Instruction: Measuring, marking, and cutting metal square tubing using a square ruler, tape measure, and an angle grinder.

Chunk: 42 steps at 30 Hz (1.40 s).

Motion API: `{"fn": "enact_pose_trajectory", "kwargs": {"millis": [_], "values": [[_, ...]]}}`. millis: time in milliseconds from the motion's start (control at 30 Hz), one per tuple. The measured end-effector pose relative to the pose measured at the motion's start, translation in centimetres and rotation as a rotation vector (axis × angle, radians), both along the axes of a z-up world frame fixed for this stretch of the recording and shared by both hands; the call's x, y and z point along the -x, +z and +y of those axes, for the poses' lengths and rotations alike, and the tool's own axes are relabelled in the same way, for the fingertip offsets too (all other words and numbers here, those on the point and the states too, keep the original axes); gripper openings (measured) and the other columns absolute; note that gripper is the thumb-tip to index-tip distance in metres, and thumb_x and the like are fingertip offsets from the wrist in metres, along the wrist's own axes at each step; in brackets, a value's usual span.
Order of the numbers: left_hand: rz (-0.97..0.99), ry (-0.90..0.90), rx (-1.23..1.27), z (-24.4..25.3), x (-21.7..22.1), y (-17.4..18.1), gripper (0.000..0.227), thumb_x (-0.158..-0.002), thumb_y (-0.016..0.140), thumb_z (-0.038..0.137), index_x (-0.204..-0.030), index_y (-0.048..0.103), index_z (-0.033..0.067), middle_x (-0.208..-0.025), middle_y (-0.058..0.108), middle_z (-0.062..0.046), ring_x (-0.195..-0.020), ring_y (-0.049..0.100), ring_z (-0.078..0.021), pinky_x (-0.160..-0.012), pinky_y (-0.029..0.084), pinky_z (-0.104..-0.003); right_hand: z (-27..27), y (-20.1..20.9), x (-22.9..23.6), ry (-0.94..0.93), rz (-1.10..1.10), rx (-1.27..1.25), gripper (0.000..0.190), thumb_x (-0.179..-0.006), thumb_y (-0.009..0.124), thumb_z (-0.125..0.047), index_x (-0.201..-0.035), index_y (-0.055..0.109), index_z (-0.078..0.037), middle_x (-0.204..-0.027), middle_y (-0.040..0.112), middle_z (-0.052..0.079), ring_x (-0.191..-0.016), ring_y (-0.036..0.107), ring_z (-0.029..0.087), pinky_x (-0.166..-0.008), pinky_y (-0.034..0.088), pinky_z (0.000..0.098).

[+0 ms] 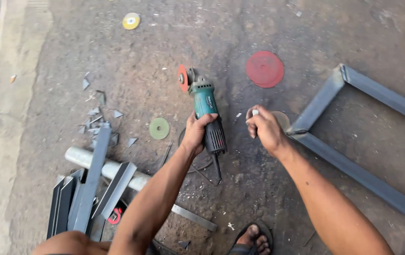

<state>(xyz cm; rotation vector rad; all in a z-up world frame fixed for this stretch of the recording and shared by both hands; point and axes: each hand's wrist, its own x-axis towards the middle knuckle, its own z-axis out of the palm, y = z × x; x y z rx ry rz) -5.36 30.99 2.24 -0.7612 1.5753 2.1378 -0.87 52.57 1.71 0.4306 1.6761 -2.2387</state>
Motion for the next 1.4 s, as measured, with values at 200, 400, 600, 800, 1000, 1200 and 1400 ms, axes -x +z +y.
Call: {"fn": "enact_pose_trajectory", "kwargs": {"millis": [200, 400, 600, 800, 1000, 1200, 1400], "values": [[0.192, -0.021, -0.292, -4.2, 3.2, 10.2, 0.037, -0.074, 0.08, 0.013, -0.102, 0.061, -0.0028, -0.077, 0.067, -0.024, -0.064, 0.073, -0.0338, -0.053, 0.063, -0.046, -7.3, 8.2, 0.5, 0.22, 0.336, -0.195, 0.063, -0.065, 0.097, -0.021, -0.111, 0.06, 0.001, -0.066, 0.044, 0.001, -0.064, 0.056, 0.016, -0.063, 0.049, 0.0314], [0.311, 0.079, -0.222, -7.3, 2.0, 17.3, 0.043, -0.07, 0.087, 0.014, -0.103, 0.061, 0.0049, -0.076, 0.062, -0.012, -0.064, 0.069, -0.0243, -0.054, 0.061, -0.041, -11.0, 14.6, 0.8, 0.345, 0.646, -0.545, 0.067, -0.067, 0.096, -0.035, -0.115, 0.067, 0.001, -0.056, 0.047, 0.007, -0.061, 0.061, 0.022, -0.06, 0.051, 0.0375], [0.295, 0.189, -0.223, -10.8, 1.8, 17.0, 0.047, -0.065, 0.089, 0.013, -0.101, 0.06, 0.0044, -0.073, 0.059, -0.011, -0.064, 0.066, -0.0242, -0.051, 0.057, -0.04, -14.0, 13.1, 0.2, 0.32, 0.661, -0.571, 0.063, -0.071, 0.094, -0.025, -0.121, 0.065, 0.001, -0.058, 0.049, 0.004, -0.061, 0.061, 0.017, -0.062, 0.05, 0.0321], [0.145, 0.172, -0.115, -13.3, 1.4, 17.7, 0.06, -0.057, 0.088, 0.017, -0.105, 0.057, -0.0019, -0.076, 0.058, -0.016, -0.067, 0.065, -0.0309, -0.053, 0.053, -0.045, -17.0, 12.1, 0.3, 0.36, 0.666, -0.608, 0.066, -0.063, 0.099, -0.019, -0.116, 0.066, 0.001, -0.057, 0.05, 0.003, -0.057, 0.059, 0.015, -0.057, 0.048, 0.03], [0.047, -0.033, 0.277, -16.7, 0.3, 20.7, 0.085, -0.061, 0.085, 0.029, -0.132, 0.049, 0.0015, -0.118, 0.064, -0.023, -0.115, 0.066, -0.0443, -0.096, 0.053, -0.056, -15.0, 12.9, 2.9, 0.511, 0.395, -0.51, 0.074, -0.058, 0.1, -0.013, -0.121, 0.062, 0.0, -0.069, 0.047, -0.001, -0.072, 0.062, 0.016, -0.071, 0.049, 0.0327], [-0.018, -0.324, 0.664, -17.5, 0.5, 18.1, 0.096, -0.067, 0.086, 0.043, -0.138, 0.035, 0.0028, -0.139, 0.053, -0.022, -0.129, 0.054, -0.0428, -0.102, 0.046, -0.053, -12.4, 17.0, 7.9, 0.311, 0.227, -0.736, 0.033, -0.112, 0.05, -0.024, -0.136, 0.06, -0.004, -0.095, 0.064, 0.008, -0.087, 0.06, 0.021, -0.076, 0.049, 0.0358], [-0.004, -0.417, 0.624, -17.3, -0.8, 19.0, 0.108, -0.077, 0.085, 0.038, -0.153, 0.018, -0.0017, -0.145, 0.045, -0.026, -0.13, 0.049, -0.0489, -0.105, 0.043, -0.056, -14.3, 18.1, 7.7, 0.143, 0.657, -0.838, 0.025, -0.108, 0.072, -0.016, -0.115, 0.061, 0.005, -0.098, 0.072, 0.018, -0.076, 0.073, 0.024, -0.071, 0.062, 0.0341]]}}
